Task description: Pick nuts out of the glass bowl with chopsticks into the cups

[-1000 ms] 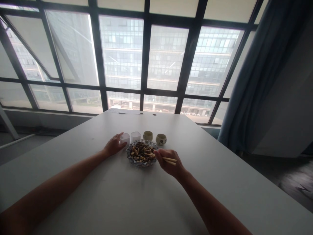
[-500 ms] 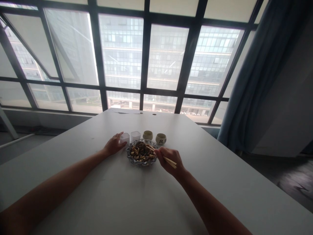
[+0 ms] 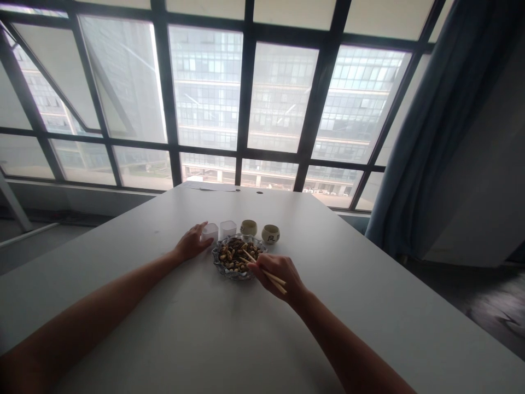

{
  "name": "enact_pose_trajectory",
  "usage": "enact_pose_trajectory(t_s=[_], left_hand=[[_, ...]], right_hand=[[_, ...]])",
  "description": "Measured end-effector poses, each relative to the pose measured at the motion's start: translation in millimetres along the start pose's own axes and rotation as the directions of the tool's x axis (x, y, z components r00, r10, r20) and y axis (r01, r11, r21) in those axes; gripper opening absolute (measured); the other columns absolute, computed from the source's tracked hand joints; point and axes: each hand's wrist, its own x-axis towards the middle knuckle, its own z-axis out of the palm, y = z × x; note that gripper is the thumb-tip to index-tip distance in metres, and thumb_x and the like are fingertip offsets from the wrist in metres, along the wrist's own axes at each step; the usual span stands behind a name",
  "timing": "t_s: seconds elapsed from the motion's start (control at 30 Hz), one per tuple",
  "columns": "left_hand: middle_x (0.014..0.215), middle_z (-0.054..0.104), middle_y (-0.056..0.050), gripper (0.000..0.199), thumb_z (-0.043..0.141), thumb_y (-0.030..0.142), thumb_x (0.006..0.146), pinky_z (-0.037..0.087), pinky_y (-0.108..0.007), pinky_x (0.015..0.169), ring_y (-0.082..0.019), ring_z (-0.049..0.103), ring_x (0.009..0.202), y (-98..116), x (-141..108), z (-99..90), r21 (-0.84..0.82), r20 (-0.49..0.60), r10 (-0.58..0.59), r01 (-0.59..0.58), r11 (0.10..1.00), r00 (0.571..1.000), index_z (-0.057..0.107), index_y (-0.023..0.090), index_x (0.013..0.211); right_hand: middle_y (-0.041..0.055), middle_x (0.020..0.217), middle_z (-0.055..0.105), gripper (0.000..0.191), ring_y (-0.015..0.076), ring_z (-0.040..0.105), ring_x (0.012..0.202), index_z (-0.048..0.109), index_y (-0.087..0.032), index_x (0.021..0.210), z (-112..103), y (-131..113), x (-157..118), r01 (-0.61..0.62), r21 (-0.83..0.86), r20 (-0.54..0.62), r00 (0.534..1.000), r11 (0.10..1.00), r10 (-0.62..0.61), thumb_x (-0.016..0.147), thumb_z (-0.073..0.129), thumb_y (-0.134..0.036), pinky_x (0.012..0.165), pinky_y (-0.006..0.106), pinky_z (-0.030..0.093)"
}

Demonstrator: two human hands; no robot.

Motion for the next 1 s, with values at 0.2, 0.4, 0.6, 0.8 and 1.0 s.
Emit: enact_pose_trajectory(t_s=[0.2, 0.4, 0.6, 0.8, 1.0], left_hand=[[0.131, 0.059, -0.019, 0.068, 0.059, 0.043, 0.085, 0.047, -0.044, 0.102, -0.032, 0.059, 0.118, 1, 1, -1.8, -0.005, 0.017, -0.008, 0.008, 1.000, 1.000, 0.043, 0.010, 0.142], [0.131, 0.059, -0.020, 0.069, 0.059, 0.043, 0.085, 0.047, -0.045, 0.101, -0.032, 0.059, 0.117, -1, 0, -0.3, -0.009, 0.013, 0.002, -0.002, 1.000, 1.000, 0.042, 0.009, 0.142], [0.130, 0.060, -0.018, 0.067, 0.060, 0.042, 0.084, 0.047, -0.043, 0.101, -0.032, 0.059, 0.117, -1, 0, 1.3, -0.002, -0.006, 0.002, -0.002, 1.000, 1.000, 0.044, 0.012, 0.142], [0.131, 0.059, -0.019, 0.068, 0.059, 0.043, 0.085, 0.047, -0.043, 0.101, -0.032, 0.059, 0.117, -1, 0, -1.1, 0.001, 0.013, 0.001, -0.001, 1.000, 1.000, 0.043, 0.009, 0.142], [0.130, 0.060, -0.019, 0.068, 0.060, 0.043, 0.084, 0.047, -0.043, 0.101, -0.032, 0.059, 0.118, -2, 1, 0.0, 0.001, 0.007, 0.003, -0.003, 1.000, 1.000, 0.044, 0.011, 0.142]], right_hand=[[-0.0022, 0.056, 0.050, 0.041, 0.0087, 0.038, 0.045, 0.046, -0.020, 0.065, 2, -1, 0, 0.003, -0.078, -0.028, 1.000, 0.997, -0.005, 0.100, 0.046, -0.041, 0.047, 0.024, 0.025], [-0.0033, 0.054, 0.045, 0.043, 0.0089, 0.036, 0.045, 0.038, -0.021, 0.062, 4, -4, 0, -0.047, 0.062, -0.103, 0.993, 0.997, 0.053, 0.100, 0.044, -0.040, 0.047, 0.024, 0.029], [-0.0014, 0.057, 0.052, 0.043, 0.0103, 0.044, 0.048, 0.046, -0.021, 0.065, 15, -1, -1, -0.133, 0.202, -0.089, 0.984, 0.970, 0.154, 0.098, 0.050, -0.048, 0.048, 0.023, 0.034], [-0.0007, 0.056, 0.056, 0.041, 0.0104, 0.047, 0.047, 0.054, -0.020, 0.066, 16, -1, -1, -0.129, 0.257, -0.112, 0.980, 0.958, 0.162, 0.095, 0.056, -0.049, 0.047, 0.023, 0.036], [-0.0013, 0.052, 0.054, 0.041, 0.0099, 0.045, 0.044, 0.053, -0.020, 0.064, 17, -5, -2, -0.129, 0.242, -0.161, 0.972, 0.962, 0.171, 0.097, 0.052, -0.045, 0.046, 0.023, 0.035]])
